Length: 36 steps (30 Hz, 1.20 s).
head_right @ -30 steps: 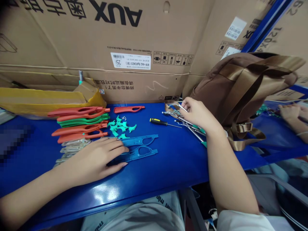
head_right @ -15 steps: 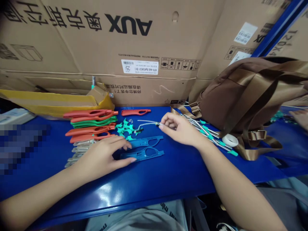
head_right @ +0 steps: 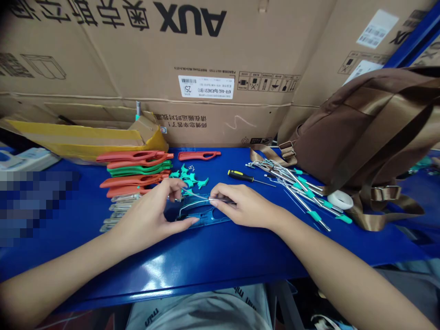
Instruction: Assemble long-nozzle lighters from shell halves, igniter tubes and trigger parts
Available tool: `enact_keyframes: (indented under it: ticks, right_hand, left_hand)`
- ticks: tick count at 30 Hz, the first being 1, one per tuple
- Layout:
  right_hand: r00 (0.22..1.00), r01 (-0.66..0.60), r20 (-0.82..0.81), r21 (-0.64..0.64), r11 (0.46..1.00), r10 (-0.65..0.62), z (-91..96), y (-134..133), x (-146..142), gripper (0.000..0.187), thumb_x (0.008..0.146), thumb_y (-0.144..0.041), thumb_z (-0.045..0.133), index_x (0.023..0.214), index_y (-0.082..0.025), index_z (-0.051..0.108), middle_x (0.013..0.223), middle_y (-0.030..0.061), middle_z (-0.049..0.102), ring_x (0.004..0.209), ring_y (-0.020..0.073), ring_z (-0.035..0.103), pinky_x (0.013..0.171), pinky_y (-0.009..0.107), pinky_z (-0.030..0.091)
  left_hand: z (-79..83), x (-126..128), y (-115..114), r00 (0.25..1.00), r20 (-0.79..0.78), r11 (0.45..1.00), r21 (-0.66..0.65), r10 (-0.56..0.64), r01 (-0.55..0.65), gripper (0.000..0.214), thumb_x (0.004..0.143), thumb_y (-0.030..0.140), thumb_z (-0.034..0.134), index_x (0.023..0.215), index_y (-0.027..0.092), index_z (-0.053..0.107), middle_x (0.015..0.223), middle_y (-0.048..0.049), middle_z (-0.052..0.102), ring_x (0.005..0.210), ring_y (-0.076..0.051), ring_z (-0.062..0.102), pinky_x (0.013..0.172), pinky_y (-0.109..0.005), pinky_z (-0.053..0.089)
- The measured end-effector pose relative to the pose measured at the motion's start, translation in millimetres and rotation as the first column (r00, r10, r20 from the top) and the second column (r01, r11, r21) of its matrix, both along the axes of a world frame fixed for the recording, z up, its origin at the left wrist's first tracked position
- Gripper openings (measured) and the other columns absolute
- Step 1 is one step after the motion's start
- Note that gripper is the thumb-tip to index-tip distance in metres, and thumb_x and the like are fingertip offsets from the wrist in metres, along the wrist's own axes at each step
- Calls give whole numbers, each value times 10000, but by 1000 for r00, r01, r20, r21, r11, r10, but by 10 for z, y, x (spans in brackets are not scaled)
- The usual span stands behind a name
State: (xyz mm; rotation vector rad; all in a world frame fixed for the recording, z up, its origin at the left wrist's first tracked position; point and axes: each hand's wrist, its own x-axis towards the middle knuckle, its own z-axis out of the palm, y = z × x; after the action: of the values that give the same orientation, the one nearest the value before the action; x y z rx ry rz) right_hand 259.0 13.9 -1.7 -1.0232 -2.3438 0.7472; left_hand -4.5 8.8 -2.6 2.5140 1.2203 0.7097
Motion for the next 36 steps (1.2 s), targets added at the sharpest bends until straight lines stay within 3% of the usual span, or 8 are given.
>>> enact_keyframes:
  ticks: [3, 6, 12, 17, 24, 27, 32, 36]
  right_hand:
    - [999, -18, 38, 6, 1000, 17, 24, 5, 12, 150, 1041, -309, 505, 1026, -200, 606, 806, -19, 629, 686, 102, 563, 664, 227, 411]
    - [995, -44, 90, 11, 999, 43, 45, 10, 24, 192, 1059, -293, 452, 992, -199, 605, 804, -11, 644, 699, 115, 585, 684, 240, 410]
    - [984, -54, 171, 40, 998, 46, 72, 15, 67, 245, 1072, -329, 412, 1062, -201, 621, 868, 9, 672, 747, 138, 606, 700, 260, 402]
    - [961, -58, 272, 36, 998, 46, 112, 21, 102, 245, 1059, -347, 435, 1074, -208, 635, 928, 25, 700, 799, 159, 622, 709, 276, 402]
    - [951, -54, 308, 48, 997, 37, 150, 11, 156, 77, 954, -295, 603, 993, -230, 609, 728, -45, 618, 612, 117, 525, 578, 247, 334]
    - [957, -42, 291, 84, 996, 16, 165, 16, 189, 68, 956, -290, 589, 967, -229, 618, 748, -30, 640, 631, 125, 546, 591, 254, 341]
    - [940, -37, 340, 162, 986, -21, 195, 48, 237, 89, 961, -287, 579, 962, -233, 650, 835, 1, 695, 690, 152, 591, 619, 273, 341]
    - [913, -28, 403, 221, 975, -65, 210, 72, 276, 90, 961, -297, 579, 953, -233, 642, 873, 7, 701, 732, 169, 606, 646, 279, 352]
  left_hand:
    - [-28, 6, -5, 999, -34, 1000, -7, -22, 22, 720, 825, 489, 772, 1365, 229, 373, 1077, -30, 605, 911, -214, 644, 778, -334, 531]
    - [-44, 8, -10, 997, -75, 999, 30, -29, 31, 719, 851, 449, 753, 1417, 226, 370, 1162, -61, 617, 980, -237, 653, 832, -357, 545]
    - [-54, -14, 16, 992, -98, 992, 95, -78, 88, 389, 938, 256, 622, 1311, 213, 518, 1106, -50, 702, 940, -220, 689, 813, -340, 552]
    - [-68, -39, 30, 996, -5, 988, 122, -91, 91, 236, 990, 281, 564, 1213, 218, 609, 1006, -24, 745, 838, -180, 703, 733, -289, 533]
    - [-24, 1, -6, 986, 156, 975, -205, -53, 85, 156, 983, 338, 587, 1076, 258, 683, 780, 52, 708, 611, -111, 608, 573, -227, 450]
    - [-15, 15, 2, 988, 156, 963, -263, -21, 61, 216, 978, 412, 587, 1084, 251, 685, 730, 48, 668, 584, -115, 581, 555, -233, 443]
    - [-21, 3, -5, 996, -36, 990, -119, -77, 72, 241, 970, 407, 596, 1124, 239, 676, 826, 8, 690, 736, -166, 647, 619, -263, 463]
    - [-40, -5, -26, 984, -149, 995, -8, -95, 94, 347, 916, 445, 674, 1187, 228, 655, 1032, -48, 692, 913, -233, 671, 725, -328, 526]
